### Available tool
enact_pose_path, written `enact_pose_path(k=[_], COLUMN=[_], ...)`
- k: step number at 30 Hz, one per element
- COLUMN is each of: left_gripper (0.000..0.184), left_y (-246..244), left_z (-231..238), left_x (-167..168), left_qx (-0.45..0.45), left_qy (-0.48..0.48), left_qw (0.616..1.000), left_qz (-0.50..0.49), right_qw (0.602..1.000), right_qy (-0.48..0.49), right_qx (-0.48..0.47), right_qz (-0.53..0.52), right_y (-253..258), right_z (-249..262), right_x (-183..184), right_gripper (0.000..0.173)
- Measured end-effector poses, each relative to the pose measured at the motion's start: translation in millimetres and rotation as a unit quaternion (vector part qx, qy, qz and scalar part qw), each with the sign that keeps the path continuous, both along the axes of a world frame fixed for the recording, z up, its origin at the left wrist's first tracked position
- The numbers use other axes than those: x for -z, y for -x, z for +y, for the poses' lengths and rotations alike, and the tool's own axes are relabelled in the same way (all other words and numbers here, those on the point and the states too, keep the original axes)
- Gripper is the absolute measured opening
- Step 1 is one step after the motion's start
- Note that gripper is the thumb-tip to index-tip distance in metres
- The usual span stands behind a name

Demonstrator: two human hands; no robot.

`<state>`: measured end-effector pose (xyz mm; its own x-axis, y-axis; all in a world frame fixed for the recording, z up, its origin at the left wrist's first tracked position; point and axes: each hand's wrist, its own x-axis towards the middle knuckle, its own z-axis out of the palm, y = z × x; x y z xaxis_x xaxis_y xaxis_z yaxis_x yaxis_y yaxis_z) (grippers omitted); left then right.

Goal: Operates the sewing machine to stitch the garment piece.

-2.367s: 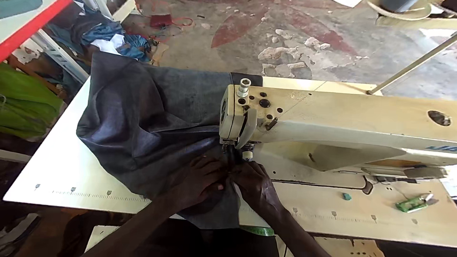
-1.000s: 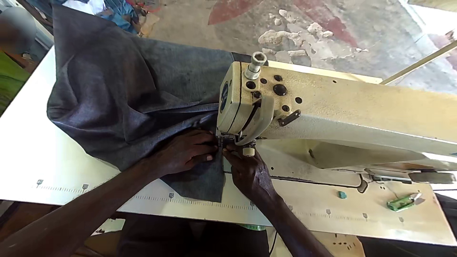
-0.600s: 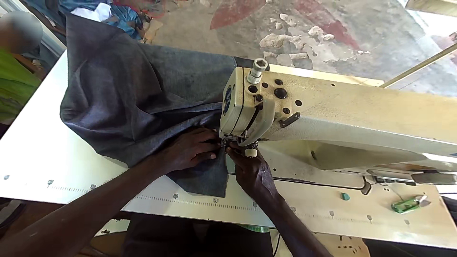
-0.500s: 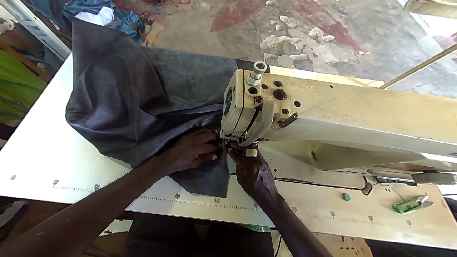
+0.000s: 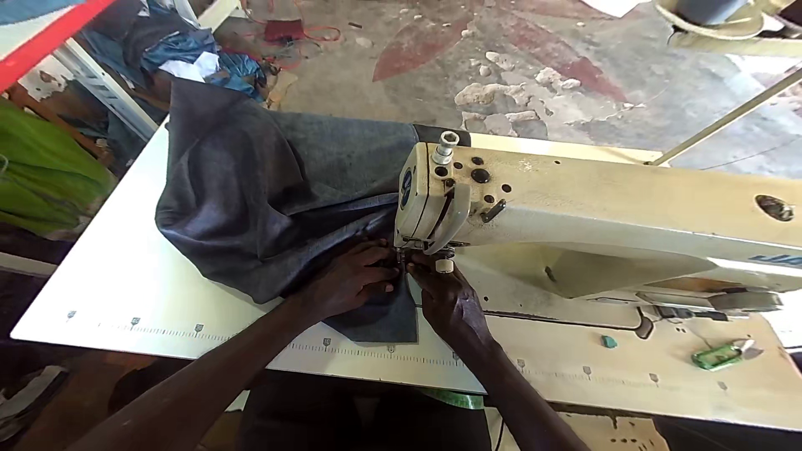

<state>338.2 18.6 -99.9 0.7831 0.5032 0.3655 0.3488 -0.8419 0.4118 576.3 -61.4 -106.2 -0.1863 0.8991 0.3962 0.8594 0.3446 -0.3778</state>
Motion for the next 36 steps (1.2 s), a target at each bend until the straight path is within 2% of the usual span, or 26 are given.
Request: enact_pose_path(k=[9, 16, 26, 36], left_gripper=[0.03, 0.029, 0.027, 0.026], left_y=[2, 4, 3, 1], left_z=[17, 12, 13, 13], left_x=[1, -3, 0, 2], left_qx=[0.044, 0.057, 0.051, 0.053], left_qy=[-0.025, -0.099, -0.075, -0.061], left_qw=[0.999, 0.992, 0.995, 0.997], left_qz=[-0.019, 0.049, 0.03, 0.017], right_qw=[1.0, 1.0, 0.999, 1.0], right_qy=[0.004, 0.001, 0.007, 0.016], right_qx=[0.002, -0.021, -0.019, -0.003], right_qz=[0.003, 0.008, 0.03, 0.019], right_y=[-4, -17, -21, -17], right_z=[8, 17, 14, 13], right_x=[-3, -3, 2, -1], right_gripper=[0.031, 0.032, 0.04, 0.039])
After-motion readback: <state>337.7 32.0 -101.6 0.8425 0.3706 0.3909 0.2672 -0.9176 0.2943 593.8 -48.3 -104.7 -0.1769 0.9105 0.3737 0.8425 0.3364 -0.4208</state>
